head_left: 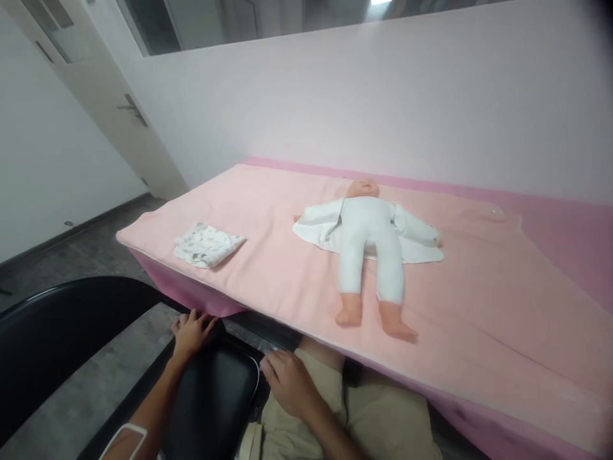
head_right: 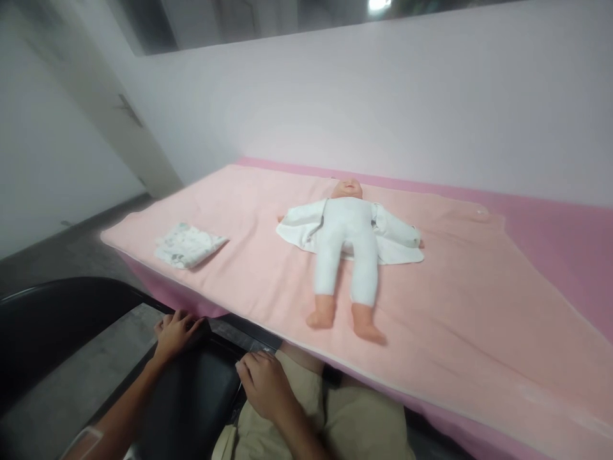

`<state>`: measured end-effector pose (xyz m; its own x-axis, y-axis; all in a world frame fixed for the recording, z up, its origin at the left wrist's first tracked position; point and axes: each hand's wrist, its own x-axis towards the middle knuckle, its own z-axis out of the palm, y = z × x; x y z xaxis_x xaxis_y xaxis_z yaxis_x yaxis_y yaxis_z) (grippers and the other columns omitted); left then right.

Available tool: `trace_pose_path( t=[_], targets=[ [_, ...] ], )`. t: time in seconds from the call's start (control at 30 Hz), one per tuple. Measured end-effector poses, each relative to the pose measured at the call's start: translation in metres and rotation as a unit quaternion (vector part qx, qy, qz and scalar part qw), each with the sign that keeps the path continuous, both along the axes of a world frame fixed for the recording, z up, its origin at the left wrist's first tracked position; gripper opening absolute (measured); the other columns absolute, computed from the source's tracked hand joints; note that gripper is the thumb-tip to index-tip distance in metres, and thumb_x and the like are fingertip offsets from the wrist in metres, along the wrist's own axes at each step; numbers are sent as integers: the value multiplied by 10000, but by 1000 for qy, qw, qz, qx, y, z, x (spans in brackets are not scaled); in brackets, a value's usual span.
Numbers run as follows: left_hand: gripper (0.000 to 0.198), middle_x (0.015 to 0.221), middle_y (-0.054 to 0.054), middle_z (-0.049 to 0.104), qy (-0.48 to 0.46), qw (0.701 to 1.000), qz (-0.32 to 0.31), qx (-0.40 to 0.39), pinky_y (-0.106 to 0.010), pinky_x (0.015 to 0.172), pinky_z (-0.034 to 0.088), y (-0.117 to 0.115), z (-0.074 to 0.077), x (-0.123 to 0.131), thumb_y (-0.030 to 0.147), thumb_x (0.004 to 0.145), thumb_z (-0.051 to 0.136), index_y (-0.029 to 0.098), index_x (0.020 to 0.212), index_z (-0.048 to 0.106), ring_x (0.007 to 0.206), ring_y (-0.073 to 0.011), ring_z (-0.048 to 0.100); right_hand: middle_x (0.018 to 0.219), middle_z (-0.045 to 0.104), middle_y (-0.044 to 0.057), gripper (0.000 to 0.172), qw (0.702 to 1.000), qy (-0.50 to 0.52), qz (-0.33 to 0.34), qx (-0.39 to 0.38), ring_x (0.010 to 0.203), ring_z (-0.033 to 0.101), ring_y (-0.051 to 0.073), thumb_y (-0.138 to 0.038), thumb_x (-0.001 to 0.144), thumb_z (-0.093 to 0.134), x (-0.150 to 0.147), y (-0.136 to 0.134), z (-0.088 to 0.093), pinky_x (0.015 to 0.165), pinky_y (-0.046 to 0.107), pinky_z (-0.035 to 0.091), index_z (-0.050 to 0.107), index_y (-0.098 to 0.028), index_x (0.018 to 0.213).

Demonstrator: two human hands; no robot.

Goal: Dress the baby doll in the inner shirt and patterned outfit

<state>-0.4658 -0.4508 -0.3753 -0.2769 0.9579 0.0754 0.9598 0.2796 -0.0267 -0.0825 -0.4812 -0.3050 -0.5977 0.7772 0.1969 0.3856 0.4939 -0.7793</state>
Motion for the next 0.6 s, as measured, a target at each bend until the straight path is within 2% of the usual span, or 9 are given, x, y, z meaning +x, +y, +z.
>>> trace_pose_path(
  t=[0.27, 0.37, 0.47, 0.6],
  targets=[
    [445, 1366, -128, 596, -22, 1000, 16, 4, -588, 1095, 289, -6, 4, 5, 553, 1026, 450, 278, 1174, 766, 1192, -353, 498, 906, 709, 11, 287, 1000, -11, 4, 9, 905, 669, 181, -307, 1133, 409, 0, 0, -1, 871, 309, 474, 586, -242, 917],
    [453, 1431, -107, 568, -44, 998, 29, 45, -553, 1138, 278, -26, 1, 6, 558, 1036, 430, 291, 1272, 709, 1252, -332, 495, 914, 715, 14, 275, 1000, -7, 3, 9, 911, 668, 183, -297, 1129, 419, 0, 0, -1, 883, 313, 473, 596, -240, 926],
    [506, 1471, -121, 528, -50, 993, 68, 81, -557, 1170, 255, -52, -6, 3, 585, 1028, 411, 269, 1340, 653, 1328, -350, 462, 915, 718, 16, 274, 1000, -9, 0, 7, 911, 670, 187, -294, 1128, 420, 1, -1, -1, 873, 316, 474, 598, -241, 926],
    [574, 1524, -148, 470, -54, 992, 84, 72, -594, 1184, 229, -72, -16, -9, 616, 1004, 407, 258, 1407, 605, 1393, -391, 411, 914, 718, 18, 268, 1000, -11, 3, 8, 911, 672, 190, -293, 1125, 429, 0, -2, -1, 879, 320, 478, 601, -241, 926]
  ],
)
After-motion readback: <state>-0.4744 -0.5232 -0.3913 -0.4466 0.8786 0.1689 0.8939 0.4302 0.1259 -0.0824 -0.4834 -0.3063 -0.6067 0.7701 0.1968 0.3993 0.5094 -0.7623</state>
